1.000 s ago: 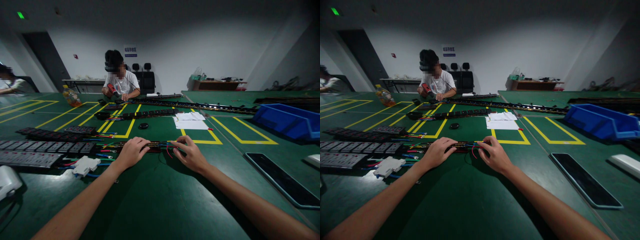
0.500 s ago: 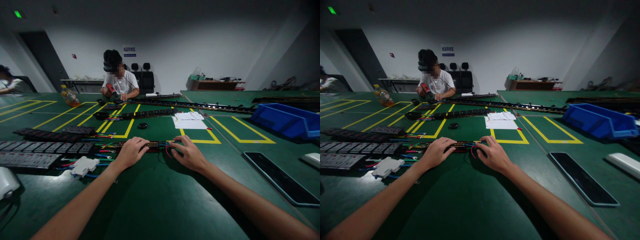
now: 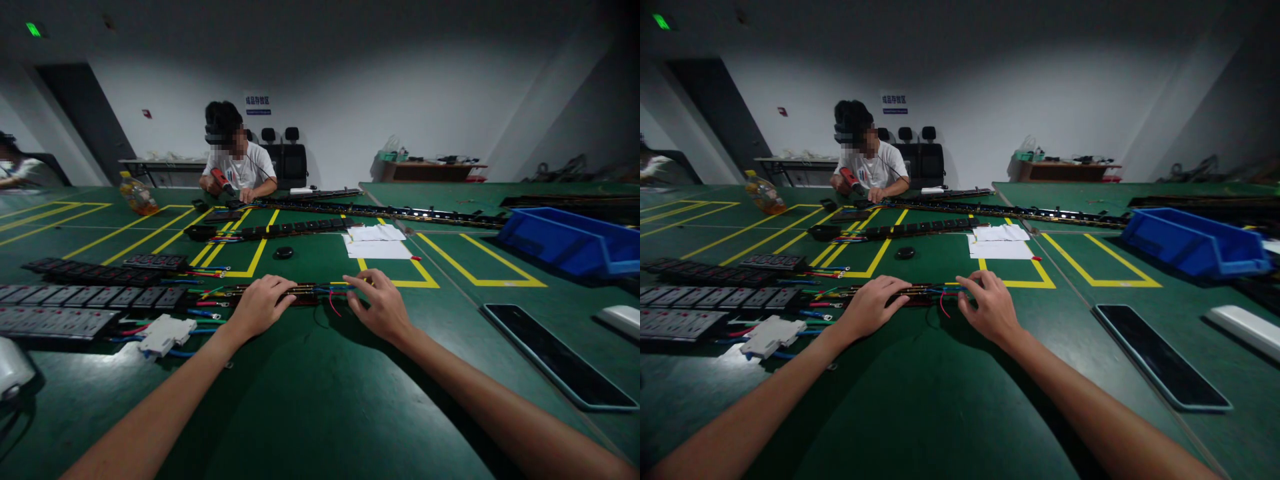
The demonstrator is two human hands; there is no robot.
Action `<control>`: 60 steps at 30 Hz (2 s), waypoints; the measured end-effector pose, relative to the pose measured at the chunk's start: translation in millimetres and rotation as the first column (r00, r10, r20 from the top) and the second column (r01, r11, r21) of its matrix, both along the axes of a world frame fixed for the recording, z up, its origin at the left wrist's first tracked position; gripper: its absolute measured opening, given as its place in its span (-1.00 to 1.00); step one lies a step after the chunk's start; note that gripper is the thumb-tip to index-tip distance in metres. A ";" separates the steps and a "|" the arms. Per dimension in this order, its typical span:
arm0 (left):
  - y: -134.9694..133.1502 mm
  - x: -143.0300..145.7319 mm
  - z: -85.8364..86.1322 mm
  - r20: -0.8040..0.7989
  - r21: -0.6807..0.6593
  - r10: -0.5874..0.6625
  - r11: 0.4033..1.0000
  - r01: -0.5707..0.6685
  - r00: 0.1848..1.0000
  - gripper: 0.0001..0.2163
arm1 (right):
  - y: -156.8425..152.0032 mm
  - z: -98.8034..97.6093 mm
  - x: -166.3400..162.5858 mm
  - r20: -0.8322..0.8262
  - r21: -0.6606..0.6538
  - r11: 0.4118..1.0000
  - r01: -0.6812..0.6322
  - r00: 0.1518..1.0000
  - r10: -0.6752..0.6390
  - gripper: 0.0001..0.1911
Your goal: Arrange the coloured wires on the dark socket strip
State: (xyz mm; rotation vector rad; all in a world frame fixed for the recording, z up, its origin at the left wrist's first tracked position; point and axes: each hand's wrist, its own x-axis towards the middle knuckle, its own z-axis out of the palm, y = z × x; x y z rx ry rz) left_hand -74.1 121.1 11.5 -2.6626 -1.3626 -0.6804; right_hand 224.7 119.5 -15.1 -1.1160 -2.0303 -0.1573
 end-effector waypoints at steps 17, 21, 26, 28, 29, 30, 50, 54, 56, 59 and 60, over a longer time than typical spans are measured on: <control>0.7 -1.4 -0.8 -0.022 -0.010 0.005 1.000 -0.006 1.000 -0.74 | 16.5 -1.7 8.7 -0.341 -0.208 0.978 -0.033 0.939 -0.040 -0.72; 1.1 -1.1 -1.6 -0.015 0.008 0.002 1.000 -0.002 1.000 -0.75 | 14.2 0.0 7.9 -0.363 -0.177 0.983 -0.052 0.932 -0.016 -0.75; 1.0 -1.8 -2.0 -0.010 0.007 0.001 1.000 -0.001 1.000 -0.75 | 17.7 -2.9 9.4 -0.342 -0.234 0.972 -0.033 0.938 -0.050 -0.75; 0.9 -1.7 -1.6 -0.015 0.004 0.002 1.000 -0.002 1.000 -0.75 | 19.3 -4.3 10.1 -0.319 -0.253 0.967 -0.012 0.945 -0.072 -0.76; 0.9 -1.6 -1.3 -0.017 0.002 0.003 1.000 -0.003 1.000 -0.75 | 19.7 -4.8 10.3 -0.308 -0.258 0.966 -0.002 0.948 -0.080 -0.76; 0.8 -1.5 -1.1 -0.019 0.000 0.003 1.000 -0.003 1.000 -0.75 | 19.8 -4.9 10.4 -0.299 -0.260 0.966 0.002 0.951 -0.083 -0.77; 0.9 -1.3 -1.2 -0.015 -0.006 0.003 1.000 -0.003 1.000 -0.75 | 17.8 -7.0 9.2 -0.231 -0.220 0.975 0.038 0.969 -0.090 -0.81; 1.3 -1.3 -1.6 -0.010 -0.003 -0.004 1.000 0.004 1.000 -0.75 | 18.4 -7.9 9.5 -0.263 -0.150 0.989 -0.005 0.964 -0.035 -0.79; 1.2 -1.3 -1.5 -0.009 -0.003 -0.004 1.000 0.004 1.000 -0.75 | 17.8 -7.5 8.9 -0.287 -0.104 0.993 -0.050 0.958 0.019 -0.75; 0.8 -1.3 -1.2 -0.015 -0.009 0.003 1.000 -0.003 1.000 -0.74 | 16.1 -6.7 7.8 -0.298 -0.076 0.992 -0.105 0.951 0.078 -0.69; 0.7 -1.3 -1.0 -0.017 -0.012 0.005 1.000 -0.005 1.000 -0.74 | 15.7 -6.7 7.7 -0.293 -0.075 0.991 -0.113 0.952 0.087 -0.67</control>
